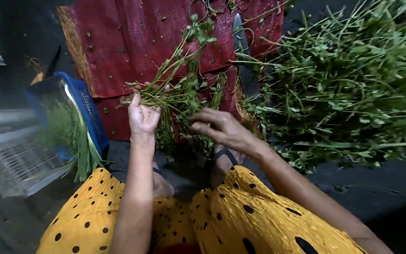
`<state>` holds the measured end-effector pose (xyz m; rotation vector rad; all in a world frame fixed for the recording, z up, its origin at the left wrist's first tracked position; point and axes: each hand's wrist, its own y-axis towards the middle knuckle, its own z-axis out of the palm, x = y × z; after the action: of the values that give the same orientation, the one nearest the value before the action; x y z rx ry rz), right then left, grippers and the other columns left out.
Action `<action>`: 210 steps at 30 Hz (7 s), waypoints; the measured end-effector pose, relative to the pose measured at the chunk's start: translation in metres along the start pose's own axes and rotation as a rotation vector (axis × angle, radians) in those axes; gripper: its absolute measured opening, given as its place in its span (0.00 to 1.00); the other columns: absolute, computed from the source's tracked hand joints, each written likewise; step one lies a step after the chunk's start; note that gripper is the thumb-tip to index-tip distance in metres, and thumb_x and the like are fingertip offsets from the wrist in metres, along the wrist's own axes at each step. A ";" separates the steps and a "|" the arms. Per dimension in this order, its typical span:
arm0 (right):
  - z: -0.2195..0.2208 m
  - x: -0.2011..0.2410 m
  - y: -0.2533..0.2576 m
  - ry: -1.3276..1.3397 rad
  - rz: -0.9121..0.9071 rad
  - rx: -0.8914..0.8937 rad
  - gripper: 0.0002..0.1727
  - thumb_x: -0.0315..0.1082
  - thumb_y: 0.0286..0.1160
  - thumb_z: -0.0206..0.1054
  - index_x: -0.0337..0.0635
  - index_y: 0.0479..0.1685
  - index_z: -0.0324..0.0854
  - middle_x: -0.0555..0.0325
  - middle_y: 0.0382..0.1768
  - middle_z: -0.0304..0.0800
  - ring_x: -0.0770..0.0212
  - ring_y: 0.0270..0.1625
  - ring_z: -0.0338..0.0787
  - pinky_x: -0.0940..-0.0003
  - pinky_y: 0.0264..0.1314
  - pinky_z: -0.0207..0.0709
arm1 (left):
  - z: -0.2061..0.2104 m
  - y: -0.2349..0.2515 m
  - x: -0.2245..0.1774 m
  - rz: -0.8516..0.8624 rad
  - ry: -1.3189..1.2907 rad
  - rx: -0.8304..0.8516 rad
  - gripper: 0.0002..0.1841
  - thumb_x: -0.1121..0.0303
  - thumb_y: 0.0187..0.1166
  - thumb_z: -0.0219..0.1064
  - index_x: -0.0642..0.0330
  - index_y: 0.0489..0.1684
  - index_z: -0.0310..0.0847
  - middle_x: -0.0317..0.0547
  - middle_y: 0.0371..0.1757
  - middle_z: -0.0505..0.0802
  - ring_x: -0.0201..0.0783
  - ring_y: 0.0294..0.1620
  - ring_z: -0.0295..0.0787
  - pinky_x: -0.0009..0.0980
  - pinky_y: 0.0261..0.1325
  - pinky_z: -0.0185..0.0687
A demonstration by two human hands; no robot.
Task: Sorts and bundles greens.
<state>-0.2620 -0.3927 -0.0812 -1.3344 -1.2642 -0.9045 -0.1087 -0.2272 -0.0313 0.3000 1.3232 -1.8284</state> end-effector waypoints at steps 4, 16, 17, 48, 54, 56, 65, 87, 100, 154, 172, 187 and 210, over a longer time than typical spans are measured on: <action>-0.029 -0.013 0.007 0.157 0.241 -0.444 0.28 0.49 0.95 0.45 0.37 0.51 0.87 0.57 0.46 0.93 0.67 0.43 0.91 0.63 0.48 0.87 | -0.002 -0.001 -0.005 -0.010 -0.016 0.023 0.23 0.55 0.97 0.35 0.53 0.45 0.78 0.45 0.42 0.93 0.44 0.48 0.95 0.40 0.52 0.92; -0.020 0.019 0.072 0.279 0.050 -0.178 0.17 0.43 0.84 0.65 0.41 0.60 0.87 0.61 0.49 0.94 0.72 0.50 0.92 0.70 0.59 0.85 | -0.001 -0.001 -0.006 -0.033 -0.005 0.096 0.22 0.56 0.97 0.37 0.54 0.48 0.78 0.47 0.43 0.93 0.45 0.47 0.95 0.41 0.50 0.93; -0.017 0.019 0.074 0.333 0.026 -0.179 0.13 0.40 0.84 0.66 0.41 0.53 0.88 0.64 0.44 0.95 0.74 0.47 0.92 0.73 0.57 0.86 | -0.001 -0.001 -0.008 -0.024 -0.014 0.098 0.22 0.56 0.97 0.37 0.54 0.48 0.78 0.47 0.43 0.93 0.45 0.47 0.95 0.42 0.50 0.93; 0.025 0.029 0.072 -0.552 -0.190 -0.488 0.08 0.34 0.74 0.70 0.37 0.38 0.87 0.43 0.57 0.88 0.42 0.59 0.87 0.45 0.51 0.81 | -0.019 -0.002 -0.004 -0.085 0.080 0.036 0.19 0.48 0.95 0.39 0.41 0.57 0.76 0.34 0.53 0.90 0.35 0.50 0.90 0.37 0.48 0.89; -0.017 0.013 0.034 -0.608 -0.037 -0.463 0.13 0.36 0.78 0.66 0.32 0.46 0.86 0.38 0.62 0.86 0.41 0.65 0.87 0.41 0.62 0.82 | -0.036 0.022 -0.016 0.047 -0.081 0.060 0.18 0.55 0.97 0.33 0.49 0.53 0.69 0.43 0.63 0.91 0.42 0.67 0.89 0.41 0.66 0.84; -0.040 0.009 0.013 -0.599 0.026 -0.519 0.16 0.37 0.79 0.63 0.30 0.47 0.86 0.37 0.61 0.86 0.42 0.66 0.86 0.45 0.66 0.82 | -0.042 0.024 -0.023 0.019 -0.188 0.113 0.22 0.55 0.97 0.31 0.51 0.55 0.73 0.46 0.64 0.92 0.44 0.69 0.89 0.42 0.68 0.85; -0.089 0.033 -0.005 -0.707 0.078 -0.810 0.26 0.33 0.76 0.61 0.29 0.72 0.74 0.29 0.74 0.74 0.37 0.80 0.73 0.44 0.77 0.72 | -0.045 0.022 -0.025 -0.081 -0.292 0.216 0.27 0.58 0.97 0.31 0.53 0.48 0.82 0.47 0.59 0.95 0.47 0.64 0.92 0.43 0.65 0.89; -0.031 0.036 0.075 -0.135 0.037 -0.374 0.18 0.35 0.82 0.62 0.37 0.65 0.82 0.50 0.58 0.90 0.63 0.57 0.90 0.64 0.58 0.86 | -0.008 0.007 0.003 -0.069 0.336 0.236 0.21 0.59 0.97 0.40 0.62 0.57 0.78 0.52 0.64 0.93 0.44 0.70 0.88 0.39 0.75 0.81; 0.002 0.029 0.088 0.366 0.090 -0.091 0.07 0.33 0.82 0.64 0.42 0.52 0.83 0.68 0.38 0.88 0.76 0.35 0.85 0.78 0.41 0.82 | -0.013 0.003 0.001 -0.117 0.305 0.312 0.18 0.63 0.96 0.45 0.61 0.54 0.82 0.49 0.64 0.92 0.39 0.71 0.87 0.36 0.76 0.78; -0.084 0.033 0.006 -0.881 0.485 -0.389 0.33 0.40 0.81 0.62 0.36 0.85 0.66 0.27 0.84 0.61 0.18 0.82 0.61 0.16 0.71 0.59 | -0.025 0.014 -0.006 -0.304 0.480 0.205 0.16 0.62 0.96 0.44 0.59 0.62 0.77 0.39 0.33 0.87 0.36 0.29 0.87 0.39 0.40 0.92; 0.032 0.039 0.048 -0.148 0.054 -0.138 0.12 0.35 0.87 0.64 0.41 0.60 0.86 0.55 0.45 0.92 0.69 0.35 0.89 0.72 0.39 0.85 | -0.037 0.019 -0.008 -0.296 0.318 0.037 0.15 0.61 0.94 0.50 0.57 0.62 0.78 0.38 0.31 0.84 0.38 0.34 0.86 0.42 0.44 0.88; 0.011 0.003 0.004 0.360 0.560 -0.017 0.16 0.29 0.84 0.59 0.42 0.66 0.80 0.58 0.39 0.92 0.69 0.28 0.86 0.72 0.31 0.84 | -0.055 0.033 -0.018 -0.337 -0.192 -0.140 0.16 0.59 0.94 0.45 0.50 0.35 0.72 0.39 0.28 0.84 0.39 0.31 0.87 0.44 0.46 0.89; 0.036 0.021 0.051 0.531 0.327 -0.299 0.11 0.29 0.83 0.64 0.41 0.60 0.81 0.64 0.40 0.89 0.73 0.32 0.88 0.76 0.33 0.85 | -0.048 0.030 -0.020 -0.299 0.057 0.143 0.15 0.56 0.92 0.47 0.48 0.54 0.79 0.39 0.50 0.90 0.39 0.55 0.88 0.44 0.55 0.87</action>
<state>-0.2129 -0.3488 -0.0767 -1.3555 -0.5007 -1.1419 -0.0868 -0.1787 -0.0586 0.2408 1.3339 -2.1853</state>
